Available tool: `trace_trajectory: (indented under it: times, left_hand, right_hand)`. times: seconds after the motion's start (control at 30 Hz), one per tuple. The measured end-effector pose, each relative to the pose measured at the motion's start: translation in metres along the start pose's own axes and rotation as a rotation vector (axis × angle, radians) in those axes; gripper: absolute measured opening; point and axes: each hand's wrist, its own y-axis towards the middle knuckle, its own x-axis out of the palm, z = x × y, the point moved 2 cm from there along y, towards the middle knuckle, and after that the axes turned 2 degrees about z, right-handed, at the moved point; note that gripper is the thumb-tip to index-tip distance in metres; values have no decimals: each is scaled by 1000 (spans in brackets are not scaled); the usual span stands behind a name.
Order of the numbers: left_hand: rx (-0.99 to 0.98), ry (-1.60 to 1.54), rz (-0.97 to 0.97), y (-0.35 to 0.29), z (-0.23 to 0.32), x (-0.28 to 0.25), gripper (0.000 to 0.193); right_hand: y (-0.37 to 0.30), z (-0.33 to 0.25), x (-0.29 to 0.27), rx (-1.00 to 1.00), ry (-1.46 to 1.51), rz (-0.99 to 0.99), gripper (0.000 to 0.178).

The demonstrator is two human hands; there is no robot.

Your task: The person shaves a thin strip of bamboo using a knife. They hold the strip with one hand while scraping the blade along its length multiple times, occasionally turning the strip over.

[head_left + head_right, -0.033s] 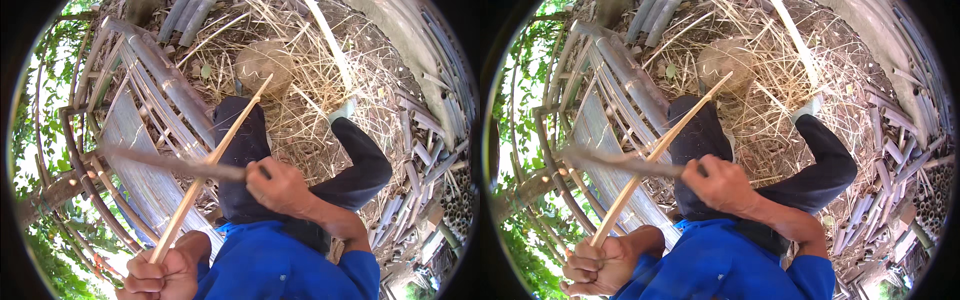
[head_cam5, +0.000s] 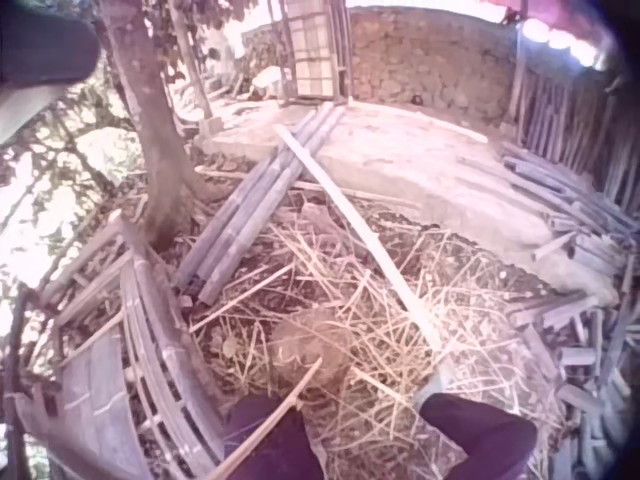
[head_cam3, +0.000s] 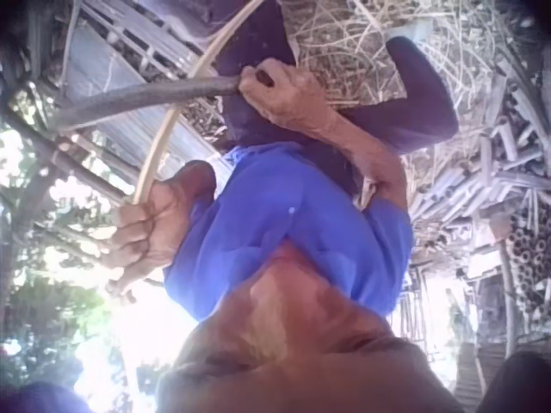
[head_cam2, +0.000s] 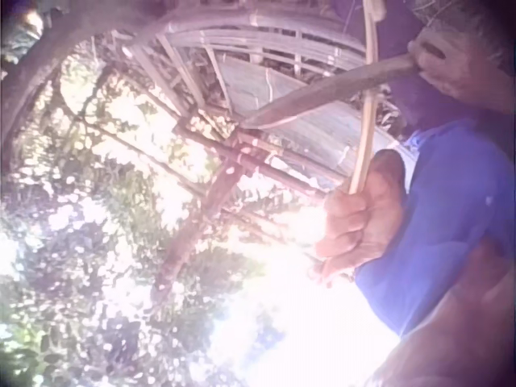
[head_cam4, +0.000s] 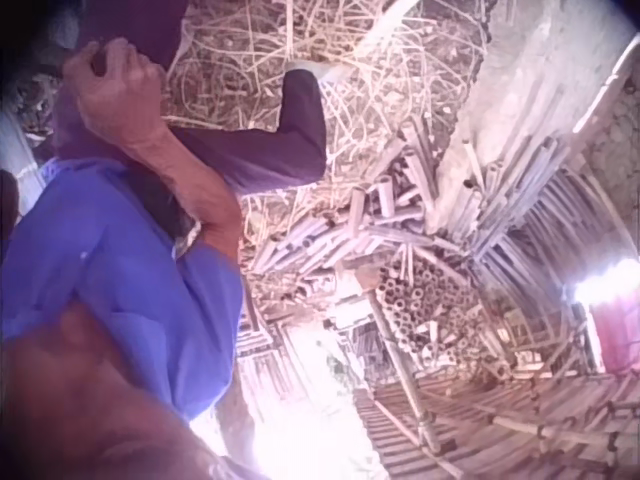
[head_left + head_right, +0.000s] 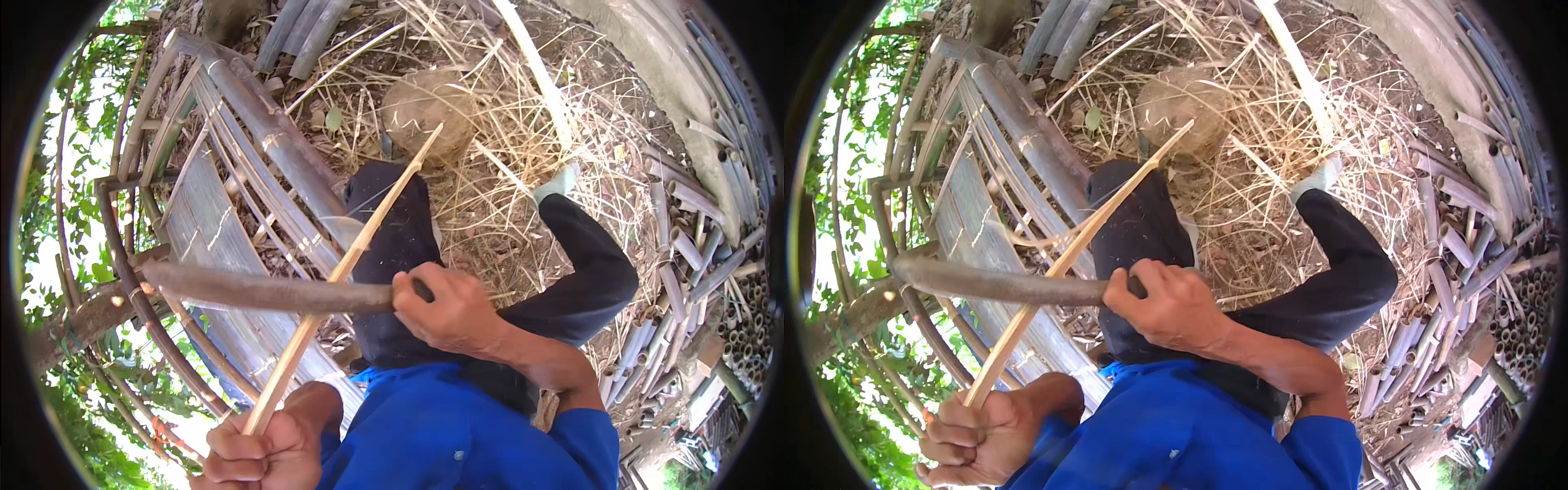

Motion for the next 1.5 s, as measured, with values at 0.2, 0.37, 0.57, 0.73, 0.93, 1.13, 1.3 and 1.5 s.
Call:
trace_trajectory:
  times: [0.2, 0.37, 0.57, 0.73, 0.93, 1.13, 1.3, 1.5]
  left_hand:
    - [26, 105, 122, 0, -1, 3, 35]
    - [48, 118, 123, 8, 0, -9, 19]
    - [-24, 148, -148, 12, -4, -13, 18]
    - [21, 209, -61, 16, 6, -22, 19]
    - [223, 527, -35, 13, 5, -16, 23]
    - [-74, 75, -86, 21, 1, -22, 33]
    - [59, 172, 151, 16, -6, 5, 41]
    - [-140, -457, -162, 3, -19, 12, 43]
  right_hand:
    - [3, 111, 36, 374, -161, -70, 16]
    - [3, 76, 32, 5, 14, 4, 19]
    - [6, 151, 47, 366, -148, -115, 21]
    - [-14, 155, 65, 333, -96, -173, 24]
    - [-35, 229, 93, 276, -145, -27, 22]
    - [-126, 300, 59, 828, -328, -287, 19]
    - [-91, 248, 42, 757, -134, -172, 24]
    - [-25, 93, 4, 505, 9, -8, 18]
